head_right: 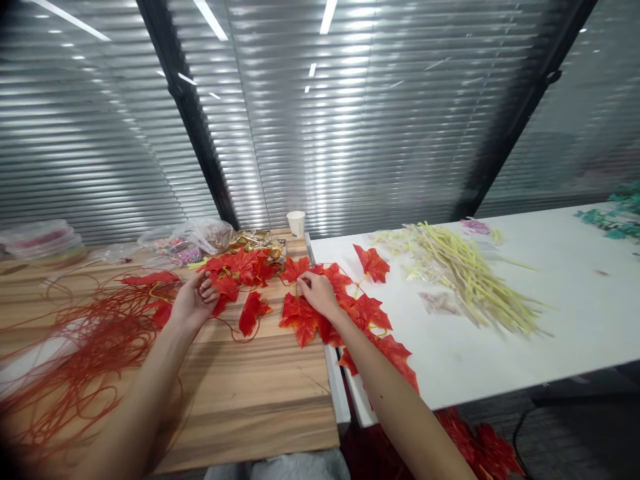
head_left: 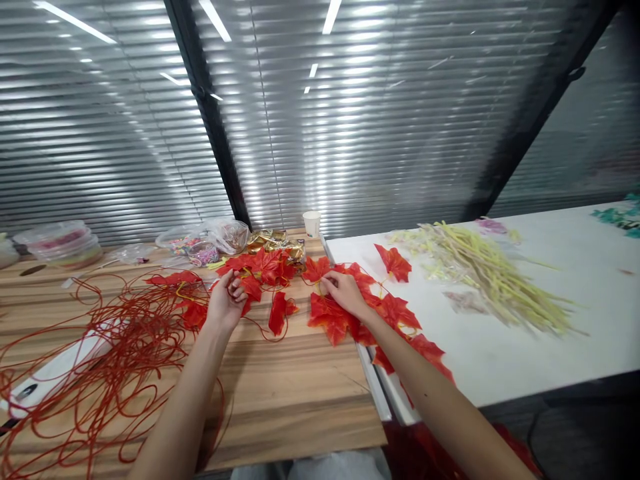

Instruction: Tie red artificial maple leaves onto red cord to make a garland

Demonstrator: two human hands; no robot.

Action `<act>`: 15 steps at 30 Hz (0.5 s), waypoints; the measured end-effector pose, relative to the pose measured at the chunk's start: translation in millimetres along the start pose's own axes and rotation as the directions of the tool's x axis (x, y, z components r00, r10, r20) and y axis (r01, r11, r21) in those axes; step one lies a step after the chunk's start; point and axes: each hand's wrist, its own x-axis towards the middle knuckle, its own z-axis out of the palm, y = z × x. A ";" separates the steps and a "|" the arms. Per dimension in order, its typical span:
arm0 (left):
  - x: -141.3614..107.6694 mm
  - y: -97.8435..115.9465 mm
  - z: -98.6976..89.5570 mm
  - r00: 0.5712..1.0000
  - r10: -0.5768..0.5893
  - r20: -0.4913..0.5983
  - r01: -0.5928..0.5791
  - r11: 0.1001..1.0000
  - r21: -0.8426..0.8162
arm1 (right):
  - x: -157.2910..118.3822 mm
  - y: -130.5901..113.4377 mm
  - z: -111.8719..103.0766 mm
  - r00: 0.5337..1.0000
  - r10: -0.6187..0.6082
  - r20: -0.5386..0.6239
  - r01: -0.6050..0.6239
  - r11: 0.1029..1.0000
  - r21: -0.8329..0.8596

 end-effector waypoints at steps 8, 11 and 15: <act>-0.6 0.0 0.7 1.000 0.004 0.002 -0.004 1.000 0.011 | -0.7 -0.4 -0.4 1.000 0.002 0.006 -0.002 1.000 0.011; -0.4 -0.3 1.0 1.000 0.000 0.005 0.000 1.000 0.011 | -0.8 -0.7 -1.0 1.000 0.004 0.009 -0.004 1.000 0.023; -0.7 -0.5 1.1 1.000 -0.003 -0.001 0.003 1.000 0.011 | -0.9 -1.6 -1.3 1.000 0.006 0.004 -0.006 0.999 0.034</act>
